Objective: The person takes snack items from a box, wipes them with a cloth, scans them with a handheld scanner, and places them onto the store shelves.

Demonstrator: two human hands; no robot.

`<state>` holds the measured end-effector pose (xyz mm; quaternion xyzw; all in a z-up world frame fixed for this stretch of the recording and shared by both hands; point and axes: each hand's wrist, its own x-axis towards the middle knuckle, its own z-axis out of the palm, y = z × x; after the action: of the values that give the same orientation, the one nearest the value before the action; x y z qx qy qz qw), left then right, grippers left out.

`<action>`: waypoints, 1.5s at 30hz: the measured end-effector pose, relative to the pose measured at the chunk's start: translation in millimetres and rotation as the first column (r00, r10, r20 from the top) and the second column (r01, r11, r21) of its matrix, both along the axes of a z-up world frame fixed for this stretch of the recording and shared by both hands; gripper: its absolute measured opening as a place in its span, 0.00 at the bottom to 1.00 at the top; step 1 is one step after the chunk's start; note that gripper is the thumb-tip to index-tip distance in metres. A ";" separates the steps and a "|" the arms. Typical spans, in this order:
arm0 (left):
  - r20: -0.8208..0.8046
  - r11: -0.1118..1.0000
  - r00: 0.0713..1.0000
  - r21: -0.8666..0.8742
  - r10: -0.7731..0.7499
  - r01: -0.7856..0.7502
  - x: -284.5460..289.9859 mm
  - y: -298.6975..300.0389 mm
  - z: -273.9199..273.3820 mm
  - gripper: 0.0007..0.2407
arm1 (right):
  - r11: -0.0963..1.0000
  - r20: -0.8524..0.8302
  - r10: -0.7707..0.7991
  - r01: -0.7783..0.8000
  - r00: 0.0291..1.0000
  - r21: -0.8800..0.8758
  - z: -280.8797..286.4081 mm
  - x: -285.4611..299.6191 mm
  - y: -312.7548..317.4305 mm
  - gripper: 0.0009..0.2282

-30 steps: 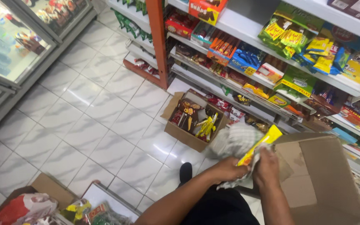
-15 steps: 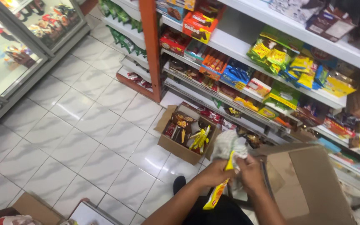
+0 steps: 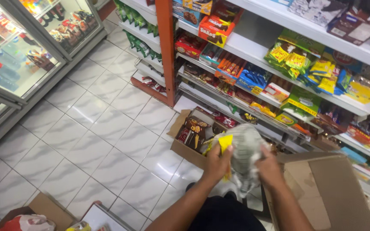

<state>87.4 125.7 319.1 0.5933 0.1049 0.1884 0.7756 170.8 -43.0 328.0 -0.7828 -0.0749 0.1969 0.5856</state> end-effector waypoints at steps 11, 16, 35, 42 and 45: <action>0.061 0.790 0.988 -0.594 -0.144 0.152 14.2 -5.2 8.4 0.09 | 0.949 0.105 0.291 -0.273 0.951 -0.157 -9.6 -58.2 24.2 0.24; -0.053 0.653 0.998 -0.754 0.031 -0.061 29.4 39.8 -3.3 0.12 | 0.884 -0.139 0.360 -0.385 0.922 -0.264 4.9 -71.9 31.6 0.17; -0.092 0.814 0.892 -0.459 -0.442 0.356 8.6 27.8 -13.4 0.02 | 0.843 -0.374 -0.178 0.337 0.910 0.418 -13.1 -75.1 -54.7 0.18; 0.082 0.783 0.812 -0.225 -0.578 0.580 22.5 -99.4 -2.2 0.10 | 0.708 -0.207 -0.511 0.545 0.834 0.449 33.0 -50.0 -84.0 0.15; -0.001 0.722 0.759 -0.311 -0.651 0.618 27.8 -140.0 -14.1 0.12 | 0.675 -0.093 -0.640 0.616 0.763 0.407 42.0 -47.3 -111.8 0.13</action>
<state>115.2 -14.3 305.0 0.4814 -0.0357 -0.1392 0.8647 123.5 -154.8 370.0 -0.6233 0.1418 -0.0593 0.7667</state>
